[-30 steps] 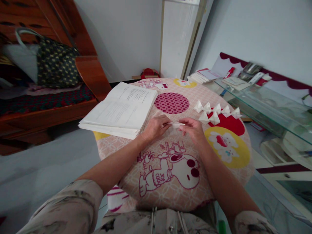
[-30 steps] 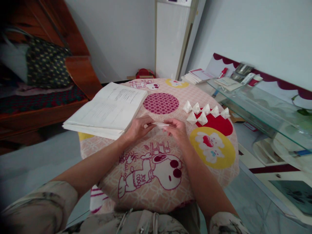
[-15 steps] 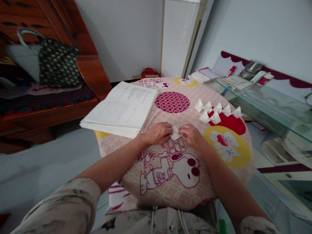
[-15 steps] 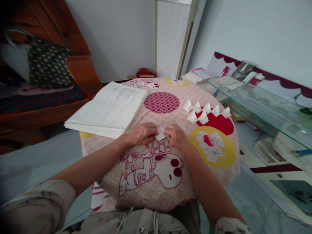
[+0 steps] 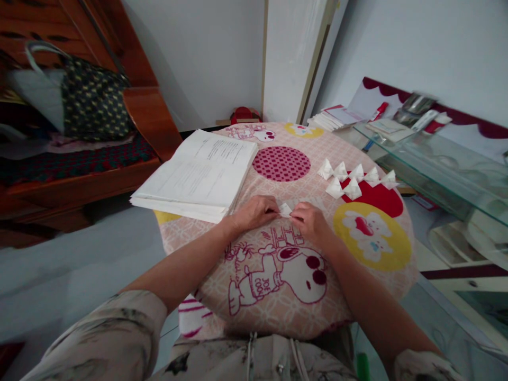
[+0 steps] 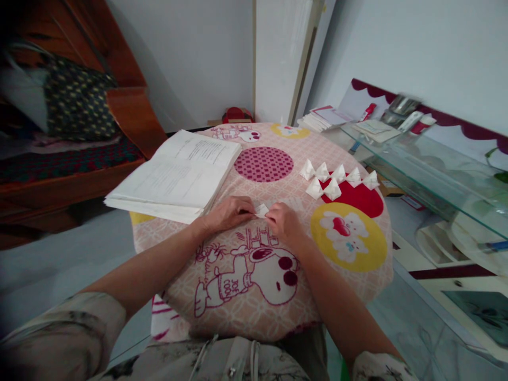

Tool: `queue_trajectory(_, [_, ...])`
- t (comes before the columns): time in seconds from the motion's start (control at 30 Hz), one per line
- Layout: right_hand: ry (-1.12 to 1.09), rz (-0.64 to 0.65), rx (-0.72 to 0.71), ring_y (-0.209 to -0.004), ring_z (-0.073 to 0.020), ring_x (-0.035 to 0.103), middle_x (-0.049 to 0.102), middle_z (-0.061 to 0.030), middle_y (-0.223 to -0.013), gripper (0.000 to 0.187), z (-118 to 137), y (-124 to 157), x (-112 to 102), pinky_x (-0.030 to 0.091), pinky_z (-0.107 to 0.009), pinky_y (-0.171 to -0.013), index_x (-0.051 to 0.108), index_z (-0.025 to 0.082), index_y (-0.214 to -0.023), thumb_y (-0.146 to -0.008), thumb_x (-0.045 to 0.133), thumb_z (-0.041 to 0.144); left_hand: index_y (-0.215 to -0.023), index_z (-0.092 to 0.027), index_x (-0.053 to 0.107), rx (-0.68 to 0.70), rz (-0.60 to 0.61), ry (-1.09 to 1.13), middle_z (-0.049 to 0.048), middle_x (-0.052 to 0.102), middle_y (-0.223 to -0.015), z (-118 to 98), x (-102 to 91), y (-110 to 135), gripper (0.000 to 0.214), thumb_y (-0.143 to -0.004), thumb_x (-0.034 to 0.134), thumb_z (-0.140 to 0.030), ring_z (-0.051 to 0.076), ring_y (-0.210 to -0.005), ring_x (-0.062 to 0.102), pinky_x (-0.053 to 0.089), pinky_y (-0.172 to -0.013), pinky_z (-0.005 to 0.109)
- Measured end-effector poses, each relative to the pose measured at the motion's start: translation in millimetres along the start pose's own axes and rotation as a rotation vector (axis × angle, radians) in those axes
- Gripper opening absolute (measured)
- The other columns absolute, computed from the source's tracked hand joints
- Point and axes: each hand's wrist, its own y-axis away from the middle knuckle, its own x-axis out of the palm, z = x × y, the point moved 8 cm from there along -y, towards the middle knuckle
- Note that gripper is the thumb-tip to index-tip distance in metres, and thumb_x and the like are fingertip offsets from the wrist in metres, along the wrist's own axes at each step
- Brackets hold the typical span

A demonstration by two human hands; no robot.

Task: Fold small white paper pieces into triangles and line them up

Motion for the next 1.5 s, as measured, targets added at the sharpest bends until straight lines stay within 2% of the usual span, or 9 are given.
queue_trajectory(0.13, [-0.175,-0.052,0.206,-0.070,-0.0184,0.056,0.064,-0.0037,-0.071,0.018,-16.3,-1.4,-3.8,0.041,-0.031,-0.067,0.070,0.019,-0.066,-0.082,0.066,0.024,-0.081,-0.016,0.075,-0.109,-0.030,0.066,0.0053,0.072,-0.081,14.0,-2.4,-3.5,0.019,-0.090,0.060,-0.024,0.016,-0.077,0.062,0.044,-0.074,0.027])
queue_trajectory(0.23, [-0.250,-0.044,0.342,-0.064,-0.0177,0.056,0.064,-0.0018,-0.064,0.016,-26.6,-1.5,-2.4,0.040,-0.030,-0.063,0.072,0.020,-0.066,-0.079,0.068,0.027,-0.079,-0.017,0.075,-0.186,-0.039,0.083,0.0041,0.073,-0.079,22.0,-2.7,-4.8,0.018,-0.087,0.061,-0.024,0.016,-0.076,0.062,0.043,-0.073,0.027])
queue_trajectory(0.4, [-0.230,0.014,0.447,-0.058,-0.0152,0.052,0.061,-0.0005,-0.059,0.017,-37.1,-7.2,0.1,0.035,-0.029,-0.058,0.070,0.018,-0.063,-0.076,0.067,0.029,-0.073,-0.017,0.074,-0.286,-0.072,0.082,0.0030,0.071,-0.072,29.1,-2.8,-6.2,0.017,-0.083,0.063,-0.025,0.014,-0.068,0.058,0.039,-0.067,0.027])
queue_trajectory(0.63, [-0.371,0.136,0.392,-0.052,-0.0122,0.046,0.055,0.0036,-0.051,0.016,-38.9,-10.5,0.4,0.031,-0.025,-0.051,0.065,0.019,-0.064,-0.073,0.066,0.032,-0.060,-0.017,0.068,-0.330,-0.052,0.163,-0.0024,0.058,-0.052,37.4,-0.7,-11.4,0.019,-0.078,0.065,-0.024,0.010,-0.053,0.045,0.031,-0.057,0.026])
queue_trajectory(0.9, [-0.299,0.152,0.456,-0.050,-0.0119,0.044,0.053,0.0032,-0.049,0.020,-44.8,-10.5,1.0,0.030,-0.026,-0.050,0.061,0.019,-0.059,-0.075,0.063,0.030,-0.052,-0.017,0.063,-0.352,-0.057,0.232,-0.0043,0.049,-0.047,41.9,-3.2,-15.1,0.025,-0.074,0.070,-0.027,0.008,-0.049,0.037,0.024,-0.052,0.026])
queue_trajectory(1.1, [-0.253,0.124,0.508,-0.048,-0.0110,0.041,0.049,0.0044,-0.048,0.023,-52.7,-12.2,6.7,0.026,-0.026,-0.049,0.059,0.019,-0.056,-0.074,0.066,0.032,-0.054,-0.017,0.063,-0.389,-0.059,0.173,-0.0033,0.052,-0.049,44.7,-1.8,-15.1,0.022,-0.073,0.071,-0.025,0.009,-0.051,0.040,0.026,-0.056,0.027])
queue_trajectory(1.3, [-0.160,0.104,0.522,-0.052,-0.0124,0.045,0.052,0.0024,-0.052,0.021,-51.5,-12.4,5.5,0.029,-0.028,-0.053,0.060,0.019,-0.058,-0.077,0.065,0.029,-0.061,-0.016,0.070,-0.409,-0.061,0.024,0.0013,0.063,-0.058,40.2,-1.7,-15.9,0.019,-0.078,0.070,-0.025,0.011,-0.055,0.046,0.029,-0.060,0.029])
queue_trajectory(1.5, [-0.126,0.087,0.515,-0.053,-0.0123,0.045,0.052,0.0023,-0.053,0.022,-48.9,-11.9,4.6,0.028,-0.028,-0.054,0.060,0.019,-0.057,-0.076,0.066,0.027,-0.062,-0.017,0.072,-0.415,-0.048,-0.020,0.0025,0.062,-0.060,40.2,0.2,-17.3,0.017,-0.077,0.070,-0.025,0.014,-0.058,0.050,0.033,-0.064,0.030])
